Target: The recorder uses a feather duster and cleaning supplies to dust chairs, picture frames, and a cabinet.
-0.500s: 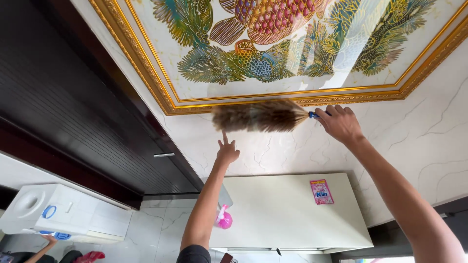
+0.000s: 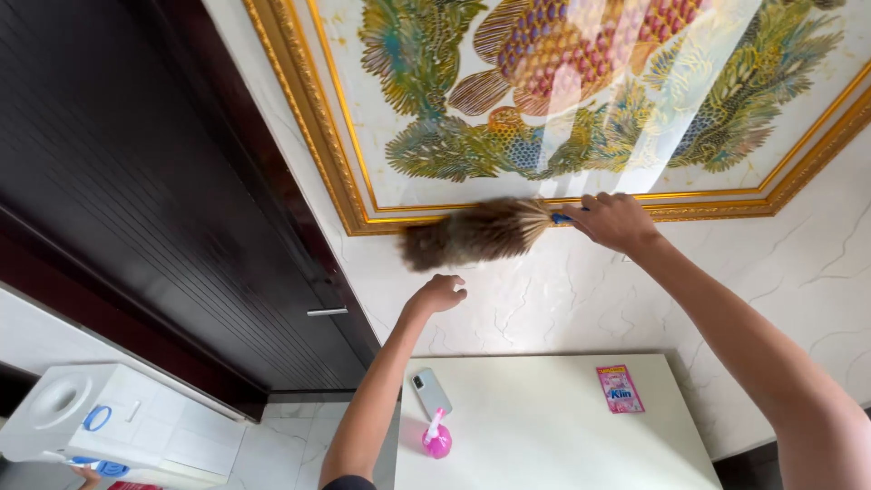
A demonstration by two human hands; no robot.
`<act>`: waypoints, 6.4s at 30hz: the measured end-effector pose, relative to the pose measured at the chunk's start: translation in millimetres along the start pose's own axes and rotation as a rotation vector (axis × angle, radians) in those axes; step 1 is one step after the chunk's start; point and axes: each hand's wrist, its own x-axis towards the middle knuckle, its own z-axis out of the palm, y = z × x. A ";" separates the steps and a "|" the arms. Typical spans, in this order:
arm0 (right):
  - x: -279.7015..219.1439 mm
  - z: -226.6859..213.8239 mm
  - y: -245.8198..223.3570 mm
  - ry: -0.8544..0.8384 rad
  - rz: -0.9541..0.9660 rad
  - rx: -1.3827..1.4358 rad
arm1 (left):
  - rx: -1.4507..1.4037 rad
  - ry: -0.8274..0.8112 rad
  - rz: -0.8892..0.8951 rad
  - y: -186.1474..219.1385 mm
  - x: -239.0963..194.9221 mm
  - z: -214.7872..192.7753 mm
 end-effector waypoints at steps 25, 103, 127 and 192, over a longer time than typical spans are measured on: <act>125.9 -65.4 -118.8 0.146 -0.065 0.131 | -0.473 0.315 0.572 62.6 -129.9 -179.9; 340.2 -375.0 38.3 0.825 0.303 0.482 | 0.247 2.005 0.908 257.1 -117.3 -520.0; 422.6 -446.1 58.0 0.852 0.250 0.330 | 0.466 1.914 0.880 260.1 -122.2 -543.6; 143.8 -315.3 402.7 1.146 1.003 0.164 | 0.550 1.587 0.930 380.7 -52.7 -451.0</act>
